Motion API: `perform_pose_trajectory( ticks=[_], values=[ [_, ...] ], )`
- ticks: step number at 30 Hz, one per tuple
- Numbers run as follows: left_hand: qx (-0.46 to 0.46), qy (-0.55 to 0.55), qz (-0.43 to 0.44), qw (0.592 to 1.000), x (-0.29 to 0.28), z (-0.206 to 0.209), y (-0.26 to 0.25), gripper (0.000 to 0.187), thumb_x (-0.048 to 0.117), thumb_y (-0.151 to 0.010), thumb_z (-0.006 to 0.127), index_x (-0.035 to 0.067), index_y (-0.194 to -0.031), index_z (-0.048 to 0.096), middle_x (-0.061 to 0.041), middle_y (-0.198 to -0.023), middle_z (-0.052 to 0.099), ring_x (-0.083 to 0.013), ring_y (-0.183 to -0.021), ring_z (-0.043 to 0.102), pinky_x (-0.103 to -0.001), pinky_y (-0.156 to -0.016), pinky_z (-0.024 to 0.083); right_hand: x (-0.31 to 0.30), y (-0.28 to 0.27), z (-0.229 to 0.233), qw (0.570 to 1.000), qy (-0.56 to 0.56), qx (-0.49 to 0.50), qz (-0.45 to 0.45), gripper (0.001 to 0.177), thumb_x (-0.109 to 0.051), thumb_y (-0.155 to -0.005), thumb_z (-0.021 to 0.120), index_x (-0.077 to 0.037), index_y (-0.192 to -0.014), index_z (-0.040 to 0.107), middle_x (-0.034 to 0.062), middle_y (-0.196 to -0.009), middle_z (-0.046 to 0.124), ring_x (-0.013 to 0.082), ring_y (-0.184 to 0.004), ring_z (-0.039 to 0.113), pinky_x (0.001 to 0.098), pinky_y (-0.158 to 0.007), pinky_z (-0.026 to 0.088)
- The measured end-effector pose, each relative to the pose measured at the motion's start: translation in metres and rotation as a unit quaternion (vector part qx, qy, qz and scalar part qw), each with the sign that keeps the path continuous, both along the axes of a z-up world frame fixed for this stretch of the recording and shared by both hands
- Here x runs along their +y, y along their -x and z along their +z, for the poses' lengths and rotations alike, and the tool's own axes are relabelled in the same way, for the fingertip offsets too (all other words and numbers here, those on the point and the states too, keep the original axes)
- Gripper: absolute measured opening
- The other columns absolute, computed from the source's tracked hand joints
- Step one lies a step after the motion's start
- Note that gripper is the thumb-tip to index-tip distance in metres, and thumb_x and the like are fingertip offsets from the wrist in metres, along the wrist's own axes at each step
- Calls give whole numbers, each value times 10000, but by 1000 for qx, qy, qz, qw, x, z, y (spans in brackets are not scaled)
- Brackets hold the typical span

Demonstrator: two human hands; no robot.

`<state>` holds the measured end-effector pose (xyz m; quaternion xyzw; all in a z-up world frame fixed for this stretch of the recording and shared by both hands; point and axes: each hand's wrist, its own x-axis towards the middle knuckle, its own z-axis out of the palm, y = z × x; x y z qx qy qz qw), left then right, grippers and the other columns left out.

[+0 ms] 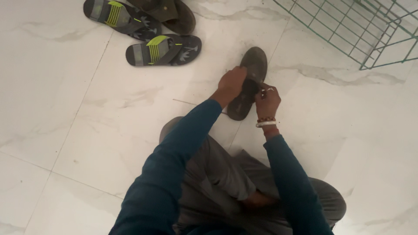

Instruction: The person sits on the floor and organizes various pairs of shoes, including sneakers, sandals, and clogs, by placing them onto a green wire shoe rack. They handle the footwear one pair at a time, arranging them neatly on the shelves.

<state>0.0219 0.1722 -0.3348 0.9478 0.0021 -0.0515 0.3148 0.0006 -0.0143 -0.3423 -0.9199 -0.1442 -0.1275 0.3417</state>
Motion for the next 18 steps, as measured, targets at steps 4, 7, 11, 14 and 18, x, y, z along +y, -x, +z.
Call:
perform_pose_trajectory(
  ticks=[4,7,11,14,18],
  values=[
    [16,23,-49,998,-10,-2,5,402,33,-771,686,63,-1157,577,-191,-1180,623,-401,-1081,639,-463,-893,539,-18,5,5,999,6,10,-31,317,47,-835,708,-42,-1134,764,134,-1008,715,226,-761,705,344,-695,585],
    [-27,65,-46,997,-23,-7,12,241,7,-920,580,101,-1137,628,-168,-1191,648,-391,-1099,650,-480,-924,534,-34,7,8,999,-6,5,-33,346,49,-810,703,-35,-1140,759,136,-1019,713,219,-761,706,339,-693,584],
    [-42,68,-92,993,-39,-11,17,304,25,-877,590,74,-1175,627,-174,-1192,639,-391,-1102,643,-477,-927,531,-55,14,9,998,-4,16,-63,337,38,-821,698,-45,-1139,770,137,-1014,714,218,-750,702,340,-695,581],
    [-36,93,-110,989,-47,-8,20,352,45,-846,606,80,-1194,641,-167,-1199,646,-383,-1103,637,-474,-929,523,-68,18,9,997,5,17,-79,334,31,-827,689,-51,-1140,773,139,-1012,717,223,-758,708,342,-692,580],
    [-63,103,-120,985,-50,-11,22,366,68,-849,622,87,-1213,655,-155,-1223,661,-367,-1120,639,-467,-948,522,-75,18,8,994,24,34,-96,270,5,-820,718,-30,-1083,767,151,-995,714,243,-742,700,363,-690,575]
  ],
)
